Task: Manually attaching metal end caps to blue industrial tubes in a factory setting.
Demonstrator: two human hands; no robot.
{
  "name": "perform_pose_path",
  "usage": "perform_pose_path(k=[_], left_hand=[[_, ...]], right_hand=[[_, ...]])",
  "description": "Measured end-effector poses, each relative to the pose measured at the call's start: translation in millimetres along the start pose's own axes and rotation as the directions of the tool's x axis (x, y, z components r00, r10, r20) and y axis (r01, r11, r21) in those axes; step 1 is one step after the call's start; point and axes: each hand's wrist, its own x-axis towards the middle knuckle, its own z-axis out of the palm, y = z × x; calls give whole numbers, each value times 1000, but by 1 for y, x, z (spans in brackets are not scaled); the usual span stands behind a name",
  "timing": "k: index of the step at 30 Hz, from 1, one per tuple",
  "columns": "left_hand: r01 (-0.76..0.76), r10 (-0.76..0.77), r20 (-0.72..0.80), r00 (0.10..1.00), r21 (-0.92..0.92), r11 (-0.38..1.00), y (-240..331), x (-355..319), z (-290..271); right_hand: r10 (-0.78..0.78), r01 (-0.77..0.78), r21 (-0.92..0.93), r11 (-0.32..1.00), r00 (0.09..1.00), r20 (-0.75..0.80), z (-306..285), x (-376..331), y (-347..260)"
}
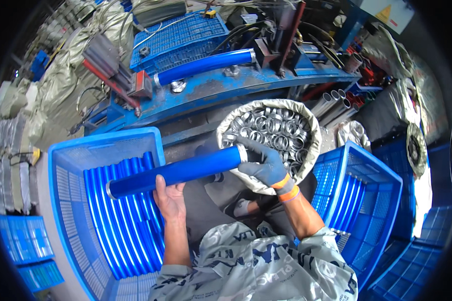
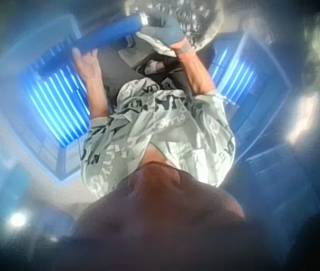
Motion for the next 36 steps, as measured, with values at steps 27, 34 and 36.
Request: perform_pose_path(k=[27, 34, 36], left_hand=[[131, -142, -30, 989, -246, 960, 22, 50, -6], [54, -58, -11, 998, -227, 972, 73, 42, -23], [40, -49, -41, 998, -192, 981, 89, 32, -45]], right_hand=[[-131, 114, -124, 986, 982, -133, -57, 158, -4], [-418, 146, -959, 241, 908, 33, -26, 342, -14], [-463, 90, -996, -10, 882, 84, -16, 380, 1]])
